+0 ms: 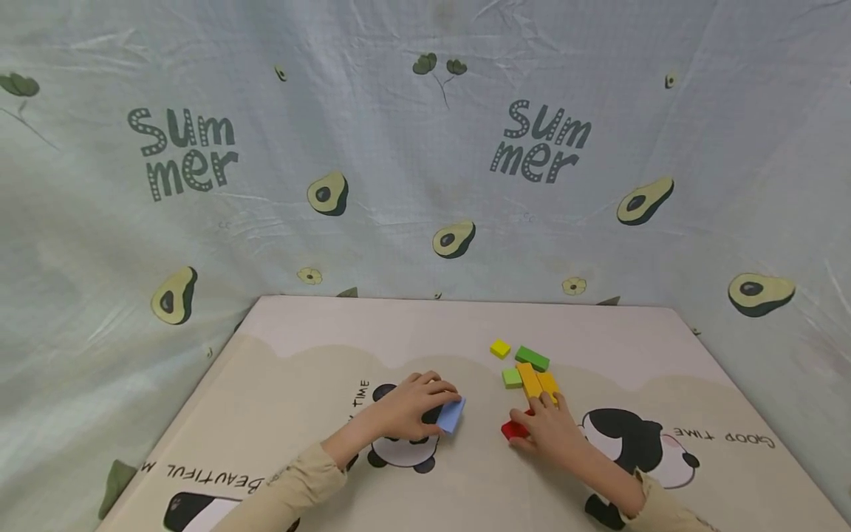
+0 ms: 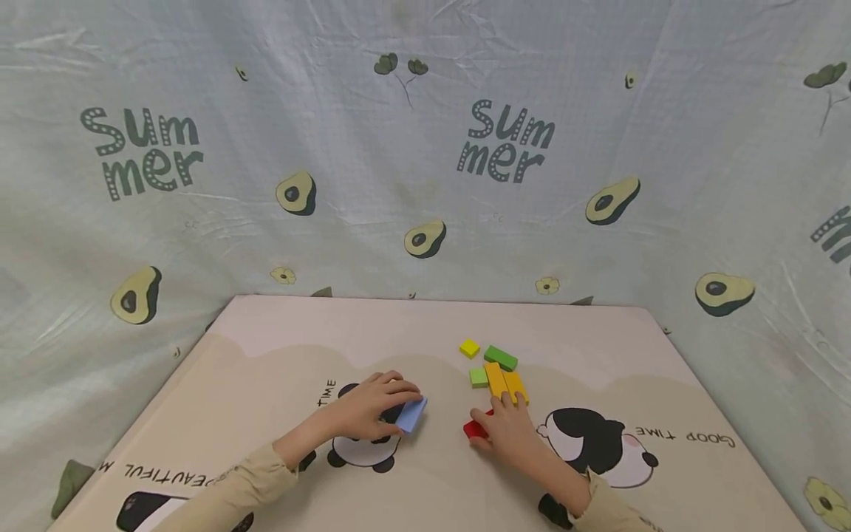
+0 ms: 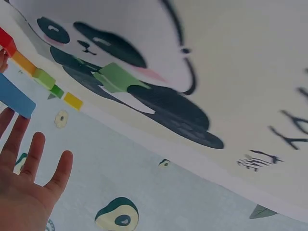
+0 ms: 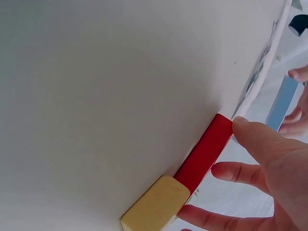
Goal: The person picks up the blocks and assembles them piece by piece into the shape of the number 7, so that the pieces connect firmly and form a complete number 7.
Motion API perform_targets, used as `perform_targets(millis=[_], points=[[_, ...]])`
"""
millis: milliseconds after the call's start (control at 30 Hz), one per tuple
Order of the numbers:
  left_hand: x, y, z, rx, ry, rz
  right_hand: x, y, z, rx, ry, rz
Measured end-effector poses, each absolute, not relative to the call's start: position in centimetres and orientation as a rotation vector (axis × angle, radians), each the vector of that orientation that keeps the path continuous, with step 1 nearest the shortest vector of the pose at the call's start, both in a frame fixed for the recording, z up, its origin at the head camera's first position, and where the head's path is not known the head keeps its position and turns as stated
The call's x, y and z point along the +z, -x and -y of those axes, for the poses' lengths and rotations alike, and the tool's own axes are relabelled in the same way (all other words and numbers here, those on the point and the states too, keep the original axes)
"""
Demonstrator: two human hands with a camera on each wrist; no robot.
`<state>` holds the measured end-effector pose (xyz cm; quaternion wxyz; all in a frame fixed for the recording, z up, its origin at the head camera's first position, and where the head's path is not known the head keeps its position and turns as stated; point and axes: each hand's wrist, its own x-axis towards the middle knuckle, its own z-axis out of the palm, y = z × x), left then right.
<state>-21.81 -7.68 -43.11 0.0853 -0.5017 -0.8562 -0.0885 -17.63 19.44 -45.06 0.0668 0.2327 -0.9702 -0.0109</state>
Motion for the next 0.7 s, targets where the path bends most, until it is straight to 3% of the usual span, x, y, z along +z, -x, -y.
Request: perform_targets(millis=[700], points=[[-45.1, 20.3, 11.8, -0.253, 1.429, 2.330, -45.4, 17.7, -19.4, -0.014, -0.669, 2.927]])
